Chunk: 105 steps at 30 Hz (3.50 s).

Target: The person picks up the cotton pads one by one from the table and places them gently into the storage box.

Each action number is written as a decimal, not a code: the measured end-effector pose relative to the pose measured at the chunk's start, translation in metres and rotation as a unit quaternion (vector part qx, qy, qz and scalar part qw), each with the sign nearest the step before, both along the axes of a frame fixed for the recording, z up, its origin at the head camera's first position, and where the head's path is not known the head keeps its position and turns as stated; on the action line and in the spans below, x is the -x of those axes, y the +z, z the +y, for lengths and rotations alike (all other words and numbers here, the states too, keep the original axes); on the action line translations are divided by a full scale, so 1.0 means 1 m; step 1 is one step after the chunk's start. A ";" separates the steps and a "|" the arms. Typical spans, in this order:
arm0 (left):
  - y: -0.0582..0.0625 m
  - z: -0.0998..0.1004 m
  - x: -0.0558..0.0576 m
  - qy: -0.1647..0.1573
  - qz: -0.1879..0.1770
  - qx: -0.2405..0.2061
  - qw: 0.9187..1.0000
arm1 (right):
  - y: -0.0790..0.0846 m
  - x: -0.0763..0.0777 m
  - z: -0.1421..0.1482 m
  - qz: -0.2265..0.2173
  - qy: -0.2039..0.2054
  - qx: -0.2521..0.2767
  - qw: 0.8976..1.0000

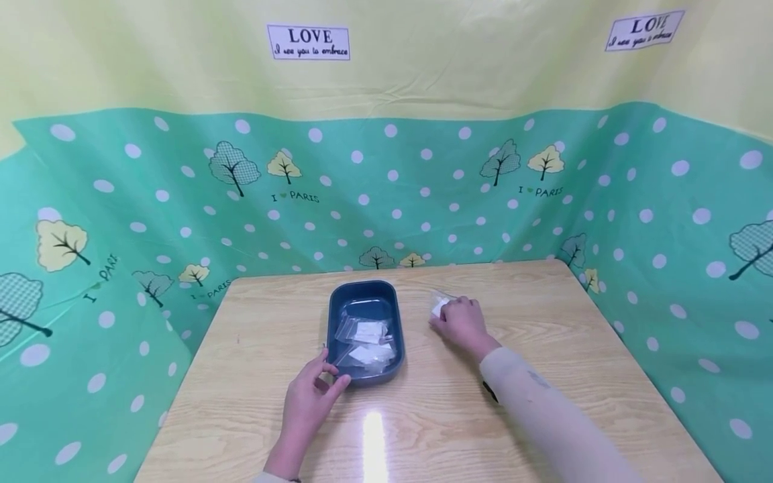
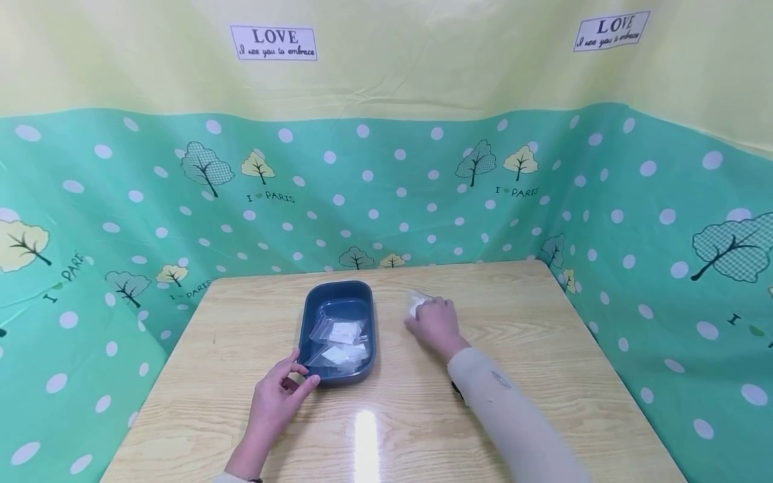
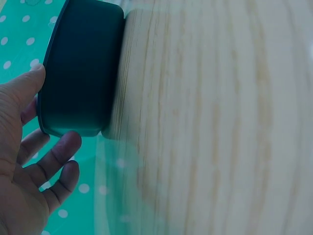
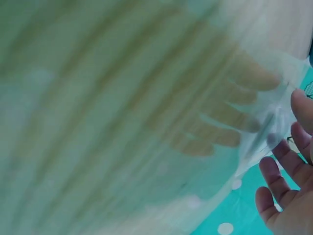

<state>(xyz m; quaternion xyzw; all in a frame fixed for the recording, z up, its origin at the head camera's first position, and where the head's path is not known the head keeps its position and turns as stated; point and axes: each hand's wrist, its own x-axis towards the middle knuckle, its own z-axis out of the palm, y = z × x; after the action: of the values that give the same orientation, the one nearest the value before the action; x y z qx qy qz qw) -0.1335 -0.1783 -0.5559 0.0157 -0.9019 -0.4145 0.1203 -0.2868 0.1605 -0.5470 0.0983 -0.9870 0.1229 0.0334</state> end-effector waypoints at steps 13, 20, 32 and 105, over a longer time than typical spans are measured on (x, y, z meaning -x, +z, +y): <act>-0.001 -0.001 0.001 -0.004 0.007 -0.002 1.000 | -0.005 -0.008 0.014 0.058 0.014 0.031 0.998; -0.001 -0.001 0.001 -0.001 0.004 -0.004 1.000 | 0.008 -0.013 0.009 0.075 -0.004 0.122 0.990; -0.001 0.000 0.000 0.001 0.010 0.000 1.000 | 0.025 -0.021 -0.001 0.061 -0.012 0.205 0.977; 0.000 -0.001 0.002 -0.006 0.010 -0.006 1.000 | 0.041 -0.057 -0.083 0.043 0.121 0.204 0.970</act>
<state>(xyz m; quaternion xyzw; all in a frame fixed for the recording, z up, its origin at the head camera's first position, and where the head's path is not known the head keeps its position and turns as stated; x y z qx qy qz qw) -0.1354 -0.1792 -0.5562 0.0067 -0.8981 -0.4209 0.1272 -0.2302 0.0778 -0.5065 0.2131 -0.9194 0.3208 0.0800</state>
